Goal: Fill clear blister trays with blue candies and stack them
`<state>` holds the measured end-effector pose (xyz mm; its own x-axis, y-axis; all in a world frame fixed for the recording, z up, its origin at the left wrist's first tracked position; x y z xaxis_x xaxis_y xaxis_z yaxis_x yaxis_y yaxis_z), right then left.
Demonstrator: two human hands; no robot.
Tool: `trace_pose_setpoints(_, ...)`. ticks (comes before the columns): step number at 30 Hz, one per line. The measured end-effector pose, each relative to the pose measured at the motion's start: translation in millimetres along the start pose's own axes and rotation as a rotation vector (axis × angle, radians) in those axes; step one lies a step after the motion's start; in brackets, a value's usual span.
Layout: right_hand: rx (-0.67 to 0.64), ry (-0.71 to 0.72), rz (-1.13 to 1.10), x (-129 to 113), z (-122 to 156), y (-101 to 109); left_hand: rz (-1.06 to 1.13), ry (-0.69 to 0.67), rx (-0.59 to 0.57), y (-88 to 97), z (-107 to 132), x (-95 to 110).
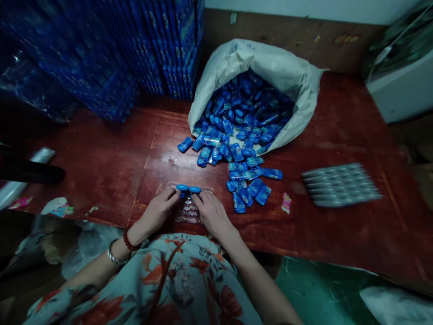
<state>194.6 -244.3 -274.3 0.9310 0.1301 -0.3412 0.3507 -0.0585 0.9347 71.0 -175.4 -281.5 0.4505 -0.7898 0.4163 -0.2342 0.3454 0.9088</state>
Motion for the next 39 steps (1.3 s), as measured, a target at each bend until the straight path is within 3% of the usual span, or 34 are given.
trace_pose_setpoints(5,-0.103,0.001,0.148,-12,-14,0,-0.128,-0.109,-0.124,-1.4,-9,12)
trace_pose_setpoints(11,-0.093,-0.037,0.234,-14,-18,-12,-0.164,-0.158,-0.097,-8.0,-18,3)
trace_pose_setpoints(15,0.055,-0.120,0.248,-7,-17,-19,-0.189,-0.187,0.080,-8.2,-23,-7)
trace_pose_setpoints(19,0.225,-0.181,0.227,2,-12,-10,-0.101,-0.226,0.322,5.7,-26,-14)
trace_pose_setpoints(21,0.291,-0.212,0.215,8,-10,-2,0.017,-0.169,0.411,15.8,-35,-26)
trace_pose_setpoints(24,0.319,-0.230,0.179,15,-11,7,0.220,0.038,0.477,25.4,-64,-59)
trace_pose_setpoints(28,0.244,-0.278,0.133,16,-20,7,0.277,0.329,0.409,18.1,-116,-103)
trace_pose_setpoints(32,0.250,-0.364,0.145,7,-17,4,0.200,0.376,0.290,5.6,-150,-116)
trace_pose_setpoints(35,0.296,-0.363,0.013,13,-12,10,0.215,0.319,0.280,3.3,-150,-112)
trace_pose_setpoints(39,0.361,-0.311,-0.101,47,-23,31,0.310,0.246,0.278,8.7,-118,-103)
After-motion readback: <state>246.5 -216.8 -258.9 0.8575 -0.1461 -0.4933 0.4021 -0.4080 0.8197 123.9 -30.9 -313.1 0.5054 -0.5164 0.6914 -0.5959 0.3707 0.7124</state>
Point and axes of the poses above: each hand's wrist, its own z-axis away from the middle knuckle, its own y-axis out of the back of the hand, x = y × z, the point moved 6 cm from there along -z, towards the middle knuckle, and after that the axes turned 2 degrees about -x, right-handed, at the moved point
